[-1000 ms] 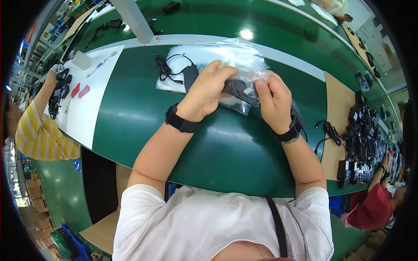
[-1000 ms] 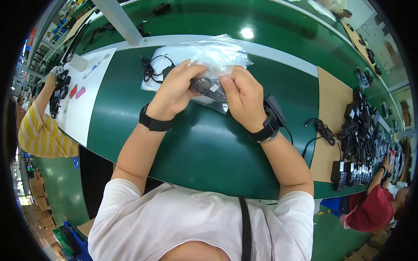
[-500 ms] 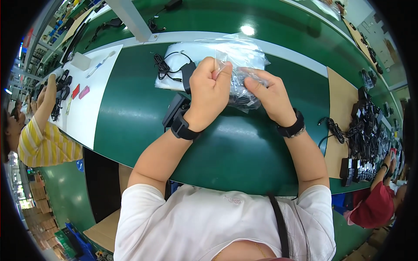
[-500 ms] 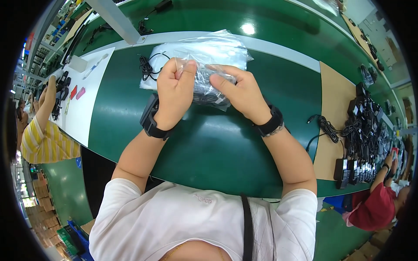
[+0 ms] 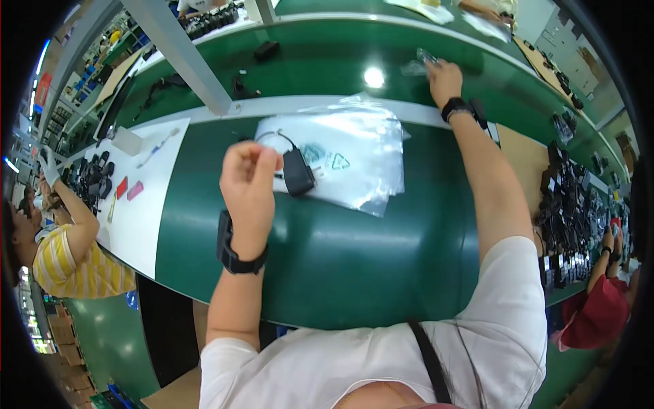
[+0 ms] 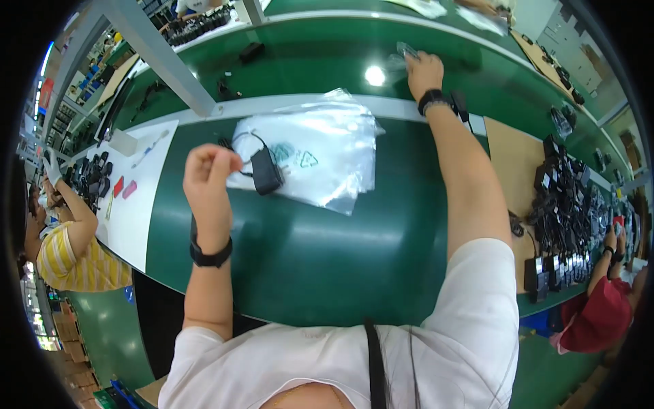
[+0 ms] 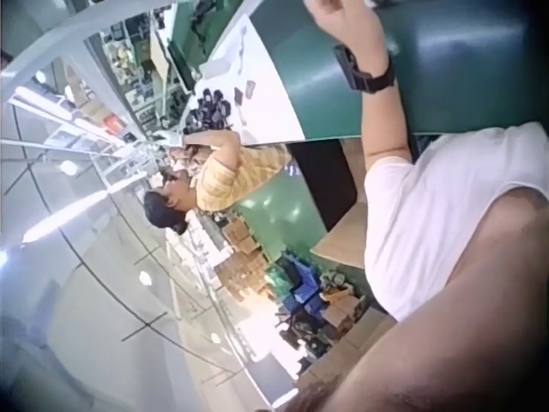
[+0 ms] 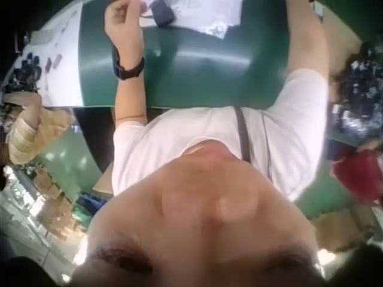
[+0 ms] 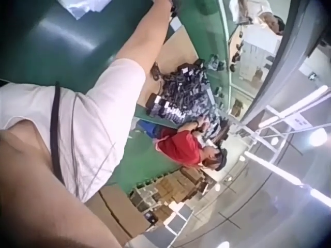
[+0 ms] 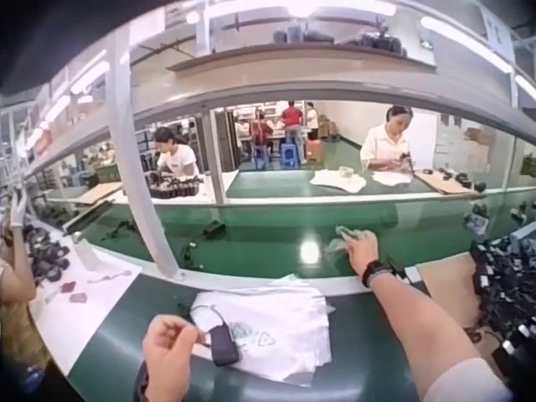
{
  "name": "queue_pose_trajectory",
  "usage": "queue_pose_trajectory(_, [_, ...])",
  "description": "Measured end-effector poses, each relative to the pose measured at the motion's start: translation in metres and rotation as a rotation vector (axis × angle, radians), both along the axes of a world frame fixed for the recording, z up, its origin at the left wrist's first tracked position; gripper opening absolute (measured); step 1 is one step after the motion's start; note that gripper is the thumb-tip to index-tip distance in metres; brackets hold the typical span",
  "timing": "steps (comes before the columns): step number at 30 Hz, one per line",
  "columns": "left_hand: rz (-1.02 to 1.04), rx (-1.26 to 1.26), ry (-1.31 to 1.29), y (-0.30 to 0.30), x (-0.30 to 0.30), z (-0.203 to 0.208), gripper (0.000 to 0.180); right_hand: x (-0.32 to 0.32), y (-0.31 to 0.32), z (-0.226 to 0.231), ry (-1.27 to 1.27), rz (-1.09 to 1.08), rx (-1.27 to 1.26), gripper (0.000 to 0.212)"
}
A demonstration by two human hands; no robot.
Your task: The person packages power adapters by hand, picking up an adapter and its cord, wrapping the cord around the adapter, and sliding them into a plastic bag. This process is repeated with several more units throughout the video.
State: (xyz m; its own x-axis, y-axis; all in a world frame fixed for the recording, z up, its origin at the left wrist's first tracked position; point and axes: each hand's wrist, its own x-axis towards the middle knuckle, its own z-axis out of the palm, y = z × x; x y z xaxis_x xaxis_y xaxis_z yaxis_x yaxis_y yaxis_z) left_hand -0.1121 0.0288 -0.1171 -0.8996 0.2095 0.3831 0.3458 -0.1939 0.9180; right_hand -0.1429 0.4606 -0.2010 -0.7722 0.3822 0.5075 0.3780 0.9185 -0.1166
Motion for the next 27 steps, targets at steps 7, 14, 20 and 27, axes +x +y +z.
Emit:
queue_pose_trajectory(7, [0.078,-0.051,0.019,-0.019,0.004,-0.017,0.009,0.016,-0.015,0.015,-0.001,-0.026,0.21,0.031])
queue_pose_trajectory(14, [0.147,-0.16,0.112,-0.023,0.006,-0.016,0.005,0.185,0.023,0.069,-0.283,0.011,-0.332,0.039])
queue_pose_trajectory(20, [0.13,-0.119,0.136,-0.008,0.018,-0.012,0.011,0.37,0.036,0.1,-0.249,-0.555,-0.166,0.039])
queue_pose_trajectory(27, [0.135,-0.185,0.123,-0.015,0.025,-0.018,0.009,0.379,0.004,0.093,-0.084,-0.364,-0.285,0.03])
